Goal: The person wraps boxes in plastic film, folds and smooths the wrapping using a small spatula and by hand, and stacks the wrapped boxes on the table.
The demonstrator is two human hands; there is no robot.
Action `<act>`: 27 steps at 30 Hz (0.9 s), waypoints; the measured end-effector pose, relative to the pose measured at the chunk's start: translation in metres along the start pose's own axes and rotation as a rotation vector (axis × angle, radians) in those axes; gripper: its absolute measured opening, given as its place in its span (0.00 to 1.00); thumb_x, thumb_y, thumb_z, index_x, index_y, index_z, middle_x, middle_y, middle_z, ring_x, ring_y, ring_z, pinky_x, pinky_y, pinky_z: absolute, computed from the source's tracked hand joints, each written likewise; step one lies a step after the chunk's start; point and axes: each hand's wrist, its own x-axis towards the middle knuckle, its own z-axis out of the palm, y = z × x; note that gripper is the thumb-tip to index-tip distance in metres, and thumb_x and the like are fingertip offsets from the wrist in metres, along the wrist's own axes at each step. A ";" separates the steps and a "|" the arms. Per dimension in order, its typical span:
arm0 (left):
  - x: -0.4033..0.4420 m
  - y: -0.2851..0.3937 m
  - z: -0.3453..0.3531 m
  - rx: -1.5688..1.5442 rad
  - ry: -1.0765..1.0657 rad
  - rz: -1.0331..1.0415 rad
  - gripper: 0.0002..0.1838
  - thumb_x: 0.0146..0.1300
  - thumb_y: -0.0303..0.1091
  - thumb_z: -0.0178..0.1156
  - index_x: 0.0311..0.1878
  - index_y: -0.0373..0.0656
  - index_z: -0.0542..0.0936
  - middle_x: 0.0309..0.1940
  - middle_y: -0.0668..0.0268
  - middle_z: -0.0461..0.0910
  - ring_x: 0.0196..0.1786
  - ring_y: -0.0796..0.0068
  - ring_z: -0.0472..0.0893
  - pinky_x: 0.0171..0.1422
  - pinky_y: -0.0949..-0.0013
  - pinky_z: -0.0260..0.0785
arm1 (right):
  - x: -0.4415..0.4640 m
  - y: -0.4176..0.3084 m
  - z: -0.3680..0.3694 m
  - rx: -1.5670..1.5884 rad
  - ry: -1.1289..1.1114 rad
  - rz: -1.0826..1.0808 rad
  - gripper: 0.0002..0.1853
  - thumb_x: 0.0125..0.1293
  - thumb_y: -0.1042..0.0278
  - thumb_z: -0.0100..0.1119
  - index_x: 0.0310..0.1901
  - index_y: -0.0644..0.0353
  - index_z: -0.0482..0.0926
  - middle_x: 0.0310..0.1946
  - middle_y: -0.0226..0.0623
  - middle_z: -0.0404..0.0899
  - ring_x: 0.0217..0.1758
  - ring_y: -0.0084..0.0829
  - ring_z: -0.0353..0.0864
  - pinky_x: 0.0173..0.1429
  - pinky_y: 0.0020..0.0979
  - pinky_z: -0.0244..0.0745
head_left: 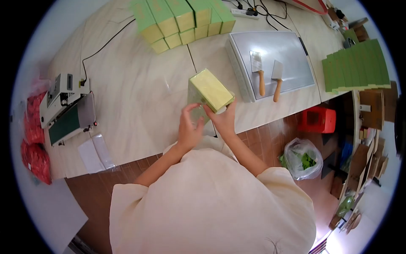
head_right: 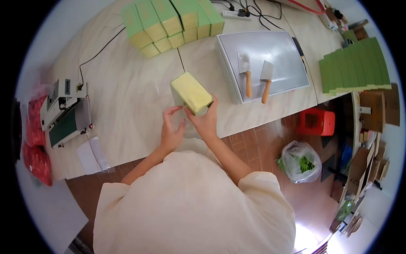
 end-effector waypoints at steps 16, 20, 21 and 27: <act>0.010 0.014 -0.096 -0.460 0.452 -0.301 0.33 0.78 0.56 0.32 0.74 0.39 0.55 0.70 0.53 0.63 0.71 0.65 0.63 0.77 0.62 0.49 | 0.003 0.000 0.066 -0.082 -0.463 -0.386 0.44 0.45 0.70 0.78 0.63 0.63 0.62 0.59 0.47 0.69 0.63 0.48 0.71 0.72 0.45 0.61; 0.010 -0.017 -0.103 -0.515 0.508 -0.342 0.31 0.78 0.51 0.38 0.73 0.37 0.56 0.68 0.55 0.66 0.70 0.65 0.65 0.77 0.62 0.50 | 0.011 -0.007 0.072 -0.299 -0.508 -0.431 0.50 0.44 0.68 0.79 0.68 0.66 0.58 0.60 0.51 0.68 0.62 0.51 0.69 0.67 0.44 0.65; 0.009 -0.018 -0.107 -0.524 0.500 -0.347 0.31 0.78 0.51 0.38 0.73 0.37 0.56 0.68 0.55 0.66 0.70 0.65 0.65 0.77 0.62 0.50 | 0.012 -0.014 0.067 -0.340 -0.497 -0.477 0.52 0.44 0.67 0.79 0.69 0.66 0.56 0.61 0.52 0.67 0.62 0.51 0.69 0.67 0.43 0.65; 0.028 0.004 -0.134 -0.204 0.521 -0.199 0.19 0.76 0.38 0.49 0.61 0.34 0.72 0.59 0.57 0.75 0.64 0.69 0.73 0.73 0.65 0.59 | 0.056 0.002 -0.003 -0.566 -0.157 -0.527 0.40 0.53 0.68 0.71 0.67 0.64 0.63 0.59 0.49 0.71 0.63 0.51 0.68 0.67 0.45 0.64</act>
